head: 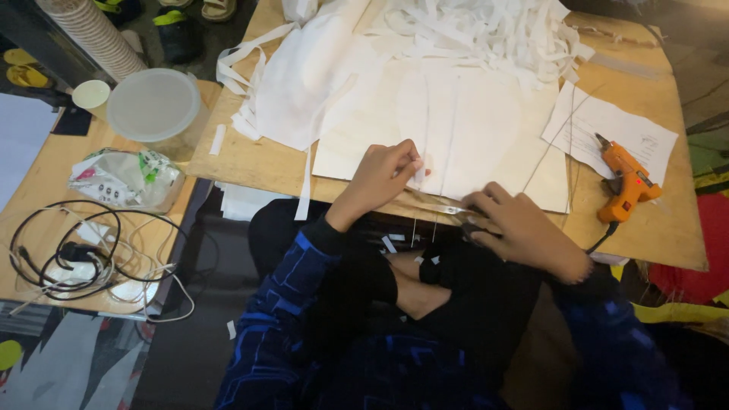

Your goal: Gluing and trimming white fabric strips onto a template using a hot glue gun and scissors

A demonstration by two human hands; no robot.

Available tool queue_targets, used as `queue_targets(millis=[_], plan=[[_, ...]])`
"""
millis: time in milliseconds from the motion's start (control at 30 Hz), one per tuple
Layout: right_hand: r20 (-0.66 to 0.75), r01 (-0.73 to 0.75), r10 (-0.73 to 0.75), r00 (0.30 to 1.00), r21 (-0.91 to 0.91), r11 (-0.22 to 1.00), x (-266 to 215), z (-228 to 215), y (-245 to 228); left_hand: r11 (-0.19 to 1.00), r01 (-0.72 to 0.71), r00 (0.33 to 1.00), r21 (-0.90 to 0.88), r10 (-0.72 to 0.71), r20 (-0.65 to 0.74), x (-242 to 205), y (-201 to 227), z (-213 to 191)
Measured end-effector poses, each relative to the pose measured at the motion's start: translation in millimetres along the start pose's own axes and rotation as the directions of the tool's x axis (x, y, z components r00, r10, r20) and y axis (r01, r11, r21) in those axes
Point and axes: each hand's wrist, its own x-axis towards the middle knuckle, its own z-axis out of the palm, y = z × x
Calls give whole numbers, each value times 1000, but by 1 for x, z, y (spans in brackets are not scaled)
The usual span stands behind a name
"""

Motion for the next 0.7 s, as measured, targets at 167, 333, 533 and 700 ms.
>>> queue_targets(millis=[167, 333, 533, 700], plan=[[-122, -10, 39, 992, 233, 972, -39, -5, 27, 971, 10, 1000, -237, -9, 4, -5, 9, -9], [-271, -70, 210, 939, 449, 891, -66, 5, 52, 991, -81, 996, 104, 77, 43, -20, 18, -5], [-361, -30, 193, 912, 411, 911, -71, 13, 61, 877, -242, 970, 416, 235, 68, -38, 1, 14], [-336, -174, 355, 873, 465, 868, -67, 17, 74, 989, -95, 991, 117, 82, 108, -35, 1, 2]])
